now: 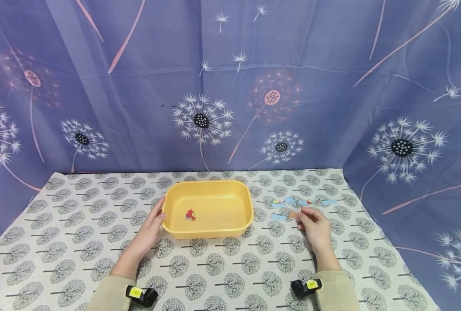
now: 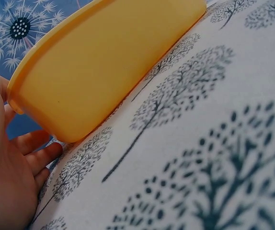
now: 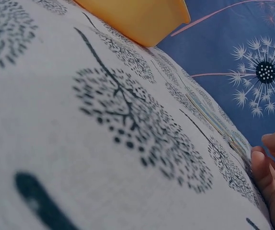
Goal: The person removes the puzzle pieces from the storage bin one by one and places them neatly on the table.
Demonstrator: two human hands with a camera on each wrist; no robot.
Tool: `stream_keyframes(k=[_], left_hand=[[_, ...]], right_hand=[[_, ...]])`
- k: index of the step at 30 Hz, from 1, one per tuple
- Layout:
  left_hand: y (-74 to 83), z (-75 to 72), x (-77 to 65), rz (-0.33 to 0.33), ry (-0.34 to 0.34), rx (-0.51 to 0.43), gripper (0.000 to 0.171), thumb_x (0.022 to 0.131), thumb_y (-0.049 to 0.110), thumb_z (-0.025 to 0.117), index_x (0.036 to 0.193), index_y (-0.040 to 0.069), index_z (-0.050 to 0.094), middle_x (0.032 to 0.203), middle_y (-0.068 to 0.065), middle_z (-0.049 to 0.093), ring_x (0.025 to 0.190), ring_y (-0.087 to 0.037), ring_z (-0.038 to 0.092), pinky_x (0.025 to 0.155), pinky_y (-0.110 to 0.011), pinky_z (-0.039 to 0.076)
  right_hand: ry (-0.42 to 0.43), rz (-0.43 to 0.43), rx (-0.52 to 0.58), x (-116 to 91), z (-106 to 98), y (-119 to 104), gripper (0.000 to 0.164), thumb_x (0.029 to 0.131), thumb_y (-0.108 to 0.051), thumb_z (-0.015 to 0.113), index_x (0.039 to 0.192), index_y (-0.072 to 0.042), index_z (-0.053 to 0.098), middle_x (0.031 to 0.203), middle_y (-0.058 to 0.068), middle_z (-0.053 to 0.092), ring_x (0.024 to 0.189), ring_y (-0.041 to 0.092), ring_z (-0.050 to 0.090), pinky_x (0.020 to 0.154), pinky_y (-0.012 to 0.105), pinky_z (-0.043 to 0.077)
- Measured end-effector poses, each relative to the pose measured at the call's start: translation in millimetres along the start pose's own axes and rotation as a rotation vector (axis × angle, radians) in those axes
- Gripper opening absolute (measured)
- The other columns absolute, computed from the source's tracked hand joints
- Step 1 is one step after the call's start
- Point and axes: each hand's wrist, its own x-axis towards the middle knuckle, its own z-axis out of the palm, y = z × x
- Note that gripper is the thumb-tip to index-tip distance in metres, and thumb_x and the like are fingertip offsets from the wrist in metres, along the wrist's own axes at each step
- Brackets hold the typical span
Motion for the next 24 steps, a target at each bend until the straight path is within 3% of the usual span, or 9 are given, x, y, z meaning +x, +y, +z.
stream_keyframes(k=[11, 17, 24], left_hand=[[0.8, -2.2, -0.8, 0.006, 0.016, -0.017, 0.055, 0.103, 0.03, 0.035, 0.153, 0.028, 0.014, 0.16, -0.007, 0.012, 0.145, -0.033, 0.018, 0.116, -0.055, 0.015], [-1.4, 2.1, 1.2, 0.016, 0.02, -0.006, 0.054, 0.103, 0.03, 0.035, 0.153, 0.028, 0.014, 0.159, -0.007, 0.014, 0.145, -0.034, 0.018, 0.115, -0.057, 0.015], [-2.9, 0.6, 0.7, 0.01, 0.018, -0.006, 0.055, 0.103, 0.03, 0.035, 0.153, 0.026, 0.013, 0.159, -0.007, 0.014, 0.144, -0.035, 0.02, 0.114, -0.06, 0.013]], right_hand=[[-0.013, -0.02, 0.1, 1, 1, -8, 0.044, 0.089, -0.022, 0.066, 0.119, 0.008, 0.055, 0.079, -0.016, 0.067, 0.071, 0.0, 0.066, 0.061, 0.016, 0.056], [-0.002, -0.044, 0.109, -2, -1, -11, 0.035, 0.088, -0.022, 0.068, 0.11, 0.003, 0.061, 0.078, -0.017, 0.068, 0.071, 0.0, 0.067, 0.06, 0.015, 0.056], [-0.127, -0.099, 0.044, -4, 2, -21, 0.037, 0.089, -0.026, 0.066, 0.114, 0.001, 0.06, 0.083, -0.012, 0.071, 0.075, 0.004, 0.069, 0.066, 0.019, 0.057]])
